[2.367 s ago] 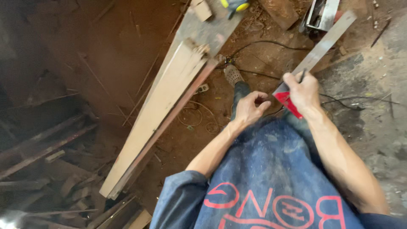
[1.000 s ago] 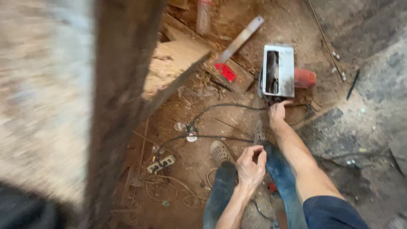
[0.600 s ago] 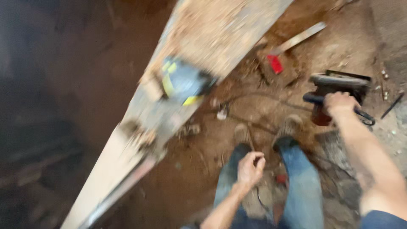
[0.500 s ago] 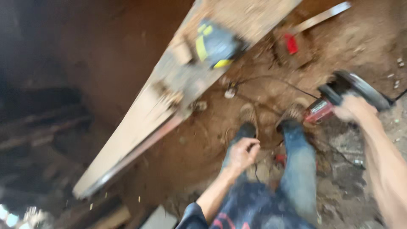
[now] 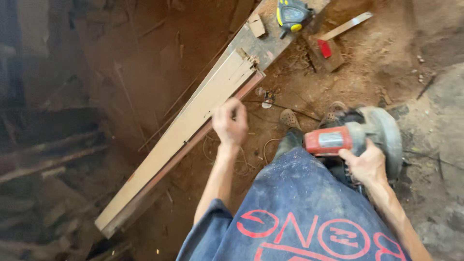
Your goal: The person measures and marks wooden planks with a tape measure, square, and pencil, then uses a circular saw to cut the planks along the marked lines. The person repeats the measuring, marking, and cutting process on multiple planks.
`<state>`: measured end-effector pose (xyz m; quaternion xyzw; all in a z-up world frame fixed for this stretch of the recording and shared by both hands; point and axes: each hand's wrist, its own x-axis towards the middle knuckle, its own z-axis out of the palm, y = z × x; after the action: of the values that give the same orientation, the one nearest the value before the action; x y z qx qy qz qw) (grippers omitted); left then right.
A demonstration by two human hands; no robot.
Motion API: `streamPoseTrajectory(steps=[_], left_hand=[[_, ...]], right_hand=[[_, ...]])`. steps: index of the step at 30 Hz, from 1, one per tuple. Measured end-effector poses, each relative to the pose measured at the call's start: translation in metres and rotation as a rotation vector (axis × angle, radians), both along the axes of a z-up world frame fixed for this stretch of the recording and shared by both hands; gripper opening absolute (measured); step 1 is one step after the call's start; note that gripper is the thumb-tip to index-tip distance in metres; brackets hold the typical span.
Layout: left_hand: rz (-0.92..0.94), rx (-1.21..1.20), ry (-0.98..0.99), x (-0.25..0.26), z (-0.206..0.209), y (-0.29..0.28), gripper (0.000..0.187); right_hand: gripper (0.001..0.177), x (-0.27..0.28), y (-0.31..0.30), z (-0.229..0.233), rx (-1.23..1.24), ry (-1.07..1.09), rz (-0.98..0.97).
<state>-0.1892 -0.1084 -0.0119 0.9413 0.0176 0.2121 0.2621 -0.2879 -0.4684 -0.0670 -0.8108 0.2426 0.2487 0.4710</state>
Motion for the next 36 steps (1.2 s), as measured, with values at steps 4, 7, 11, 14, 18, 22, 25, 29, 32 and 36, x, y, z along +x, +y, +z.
streamPoseTrajectory(steps=[4,7,11,14,18,22,25,29,32,36], left_hand=[[0.057,0.302,0.088,0.033,-0.016,0.072,0.06],[0.073,0.294,0.295,0.041,-0.034,0.098,0.076],[0.07,0.181,0.42,0.037,-0.047,0.108,0.078],[0.018,0.169,0.44,0.043,-0.05,0.115,0.081],[-0.027,0.155,0.431,0.037,-0.049,0.126,0.083],[-0.028,0.196,0.473,0.04,-0.046,0.132,0.082],[-0.004,0.183,0.546,0.041,-0.038,0.138,0.084],[-0.025,0.167,0.519,0.041,-0.037,0.142,0.085],[0.056,0.154,0.566,0.043,-0.037,0.15,0.085],[0.035,0.164,0.503,0.05,-0.044,0.152,0.086]], right_hand=[[0.052,-0.008,0.048,0.089,-0.051,-0.35,0.155],[0.051,-0.008,0.079,0.145,0.021,-0.439,0.183],[0.047,0.005,0.135,0.178,0.158,-0.682,0.218],[0.042,0.028,0.172,0.179,0.203,-0.727,0.24],[0.037,0.042,0.2,0.171,0.195,-0.717,0.277],[0.036,0.038,0.205,0.161,0.225,-0.635,0.242],[0.041,0.035,0.204,0.161,0.236,-0.604,0.232],[0.052,0.039,0.199,0.16,0.266,-0.559,0.283],[0.057,0.042,0.202,0.164,0.307,-0.414,0.361],[0.054,0.047,0.198,0.16,0.308,-0.47,0.325]])
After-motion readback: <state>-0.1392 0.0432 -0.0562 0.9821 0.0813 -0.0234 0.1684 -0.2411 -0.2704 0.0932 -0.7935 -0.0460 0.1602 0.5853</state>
